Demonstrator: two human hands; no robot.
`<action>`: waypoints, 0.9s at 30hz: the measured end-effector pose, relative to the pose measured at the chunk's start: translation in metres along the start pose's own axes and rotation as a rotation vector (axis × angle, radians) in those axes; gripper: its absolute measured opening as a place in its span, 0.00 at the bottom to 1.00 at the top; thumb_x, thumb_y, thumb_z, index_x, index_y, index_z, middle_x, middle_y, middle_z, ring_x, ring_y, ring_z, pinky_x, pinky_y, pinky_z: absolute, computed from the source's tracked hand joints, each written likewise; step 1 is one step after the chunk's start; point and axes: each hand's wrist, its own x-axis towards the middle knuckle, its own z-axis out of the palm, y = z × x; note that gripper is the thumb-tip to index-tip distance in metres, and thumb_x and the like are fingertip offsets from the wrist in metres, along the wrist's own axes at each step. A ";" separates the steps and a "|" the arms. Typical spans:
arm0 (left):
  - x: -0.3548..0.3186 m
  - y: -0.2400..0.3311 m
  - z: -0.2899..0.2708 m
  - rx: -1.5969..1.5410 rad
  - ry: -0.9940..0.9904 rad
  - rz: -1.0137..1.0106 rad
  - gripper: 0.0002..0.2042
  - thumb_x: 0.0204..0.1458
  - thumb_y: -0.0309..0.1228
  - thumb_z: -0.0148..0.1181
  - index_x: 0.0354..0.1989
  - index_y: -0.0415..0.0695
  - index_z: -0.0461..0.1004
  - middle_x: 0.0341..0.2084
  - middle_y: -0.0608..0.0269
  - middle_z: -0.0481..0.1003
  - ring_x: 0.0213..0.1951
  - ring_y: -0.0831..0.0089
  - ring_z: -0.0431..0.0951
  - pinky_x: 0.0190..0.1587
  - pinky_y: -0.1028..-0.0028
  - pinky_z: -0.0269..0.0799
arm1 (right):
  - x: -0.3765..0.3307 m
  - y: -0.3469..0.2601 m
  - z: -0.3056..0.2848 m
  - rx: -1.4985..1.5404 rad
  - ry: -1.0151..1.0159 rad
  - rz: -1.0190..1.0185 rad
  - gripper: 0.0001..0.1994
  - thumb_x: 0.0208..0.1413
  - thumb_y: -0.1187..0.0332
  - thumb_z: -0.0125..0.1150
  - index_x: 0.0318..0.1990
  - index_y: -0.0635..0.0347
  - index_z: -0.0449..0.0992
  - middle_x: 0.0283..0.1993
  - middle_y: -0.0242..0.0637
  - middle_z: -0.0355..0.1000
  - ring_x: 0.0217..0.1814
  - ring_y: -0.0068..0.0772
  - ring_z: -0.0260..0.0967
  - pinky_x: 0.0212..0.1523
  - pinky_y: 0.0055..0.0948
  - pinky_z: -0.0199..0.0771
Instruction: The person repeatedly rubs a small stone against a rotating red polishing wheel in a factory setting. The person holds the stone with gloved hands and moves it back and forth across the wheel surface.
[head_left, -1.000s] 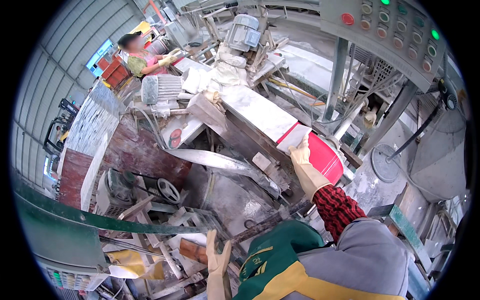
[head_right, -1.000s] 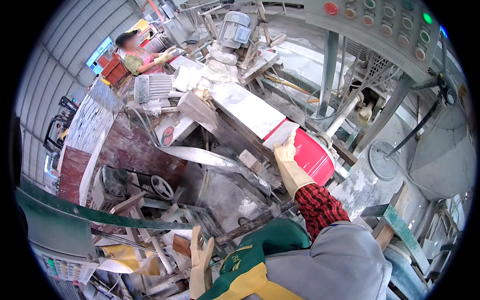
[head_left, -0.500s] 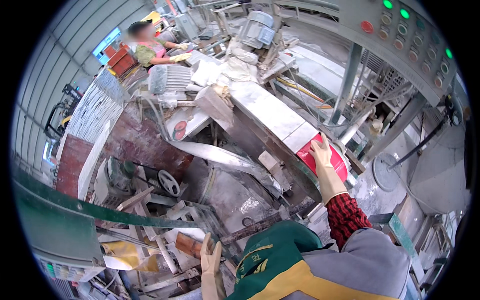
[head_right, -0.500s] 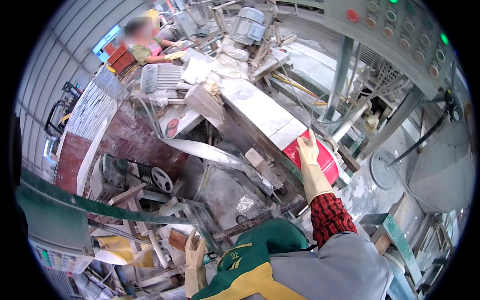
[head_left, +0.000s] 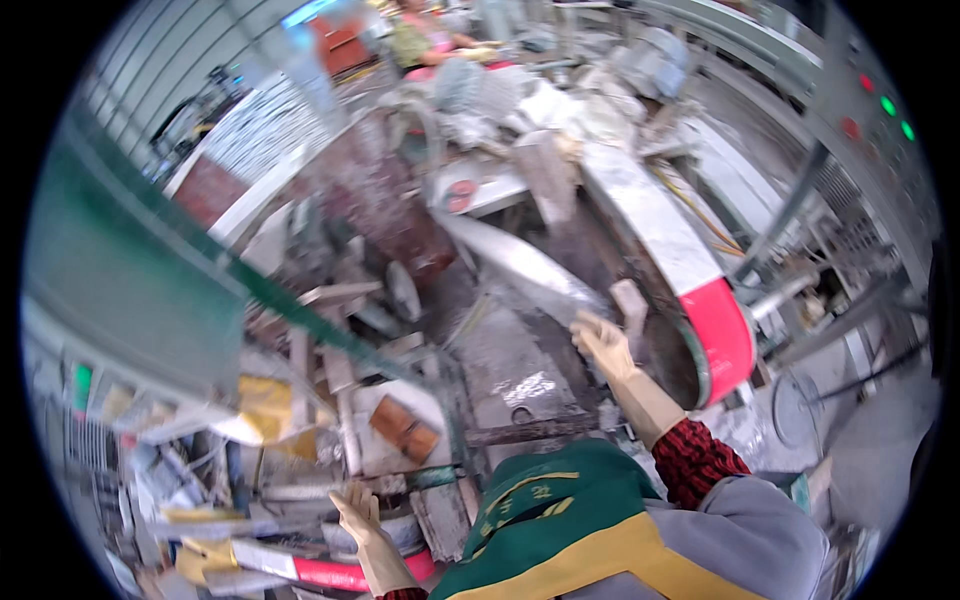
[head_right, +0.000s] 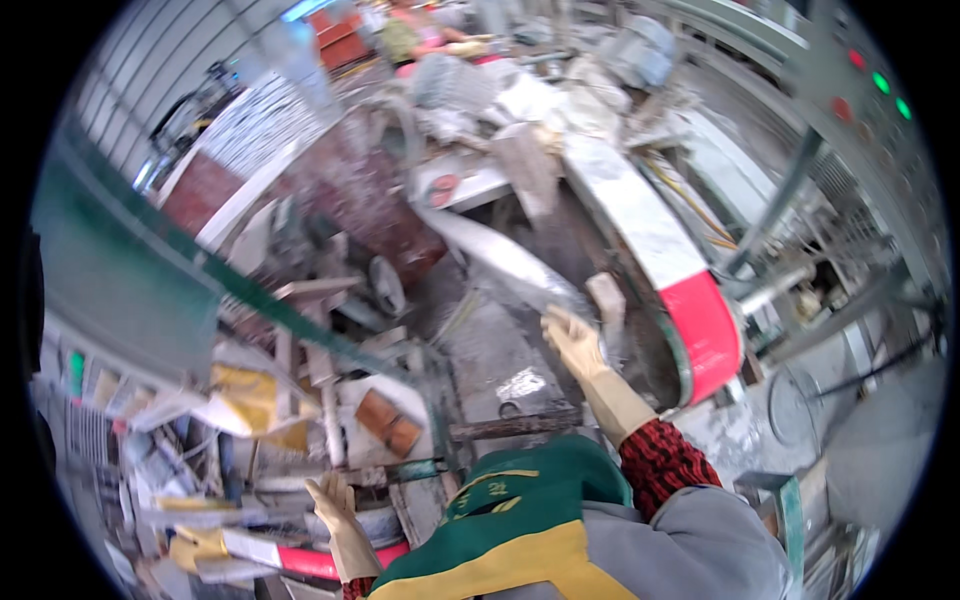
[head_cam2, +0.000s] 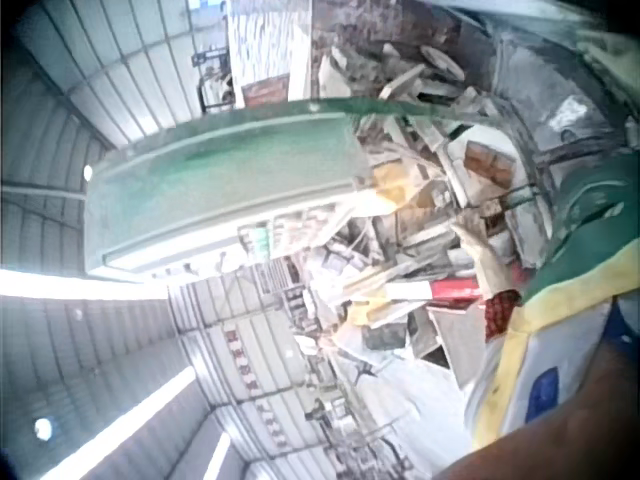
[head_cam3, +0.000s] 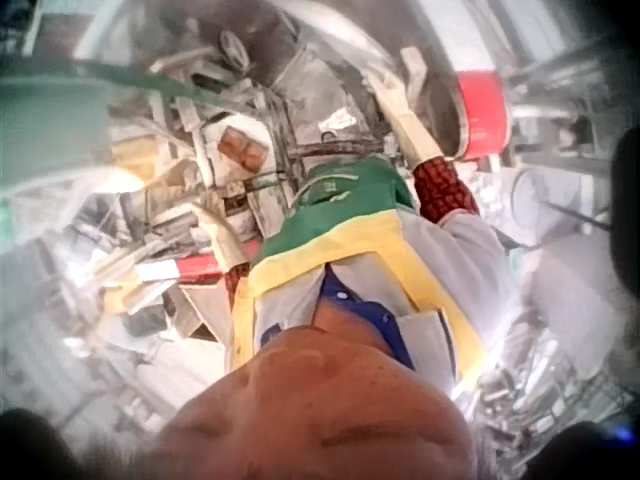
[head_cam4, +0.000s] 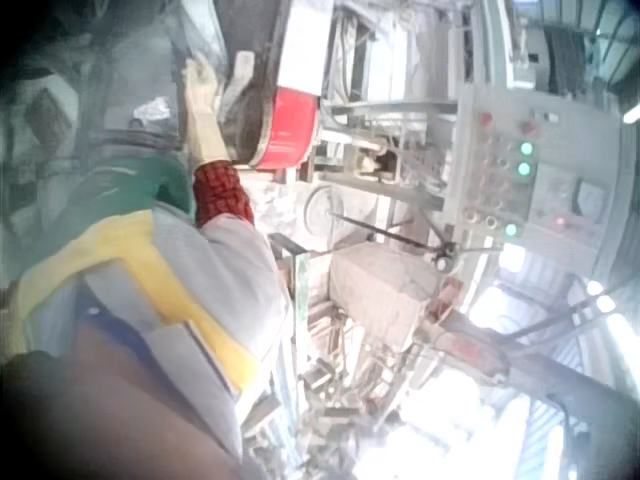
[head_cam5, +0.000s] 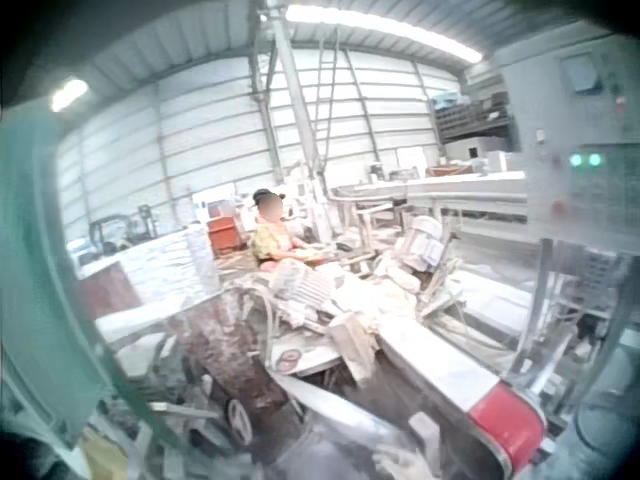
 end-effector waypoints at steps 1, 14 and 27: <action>0.023 -0.003 -0.027 -0.084 0.129 0.027 0.35 0.60 0.62 0.48 0.57 0.40 0.73 0.50 0.59 0.77 0.45 0.69 0.78 0.43 0.73 0.73 | -0.011 0.017 0.026 -0.122 -0.045 0.023 0.21 0.63 0.71 0.59 0.64 0.61 0.69 0.51 0.35 0.78 0.41 0.19 0.74 0.41 0.18 0.74; 0.035 0.057 -0.243 1.118 0.950 0.252 0.49 0.43 0.56 0.70 0.68 0.37 0.56 0.56 0.44 0.67 0.60 0.49 0.66 0.64 0.60 0.62 | -0.036 0.051 0.139 -0.420 -0.423 0.287 0.21 0.65 0.70 0.56 0.64 0.63 0.68 0.48 0.40 0.78 0.41 0.22 0.76 0.42 0.21 0.76; 0.070 0.057 -0.254 1.114 0.835 0.039 0.48 0.47 0.59 0.65 0.71 0.44 0.52 0.68 0.40 0.53 0.70 0.49 0.53 0.71 0.62 0.50 | -0.073 0.068 0.229 -0.601 -0.662 0.368 0.20 0.63 0.74 0.55 0.63 0.65 0.68 0.49 0.42 0.78 0.45 0.26 0.75 0.48 0.23 0.76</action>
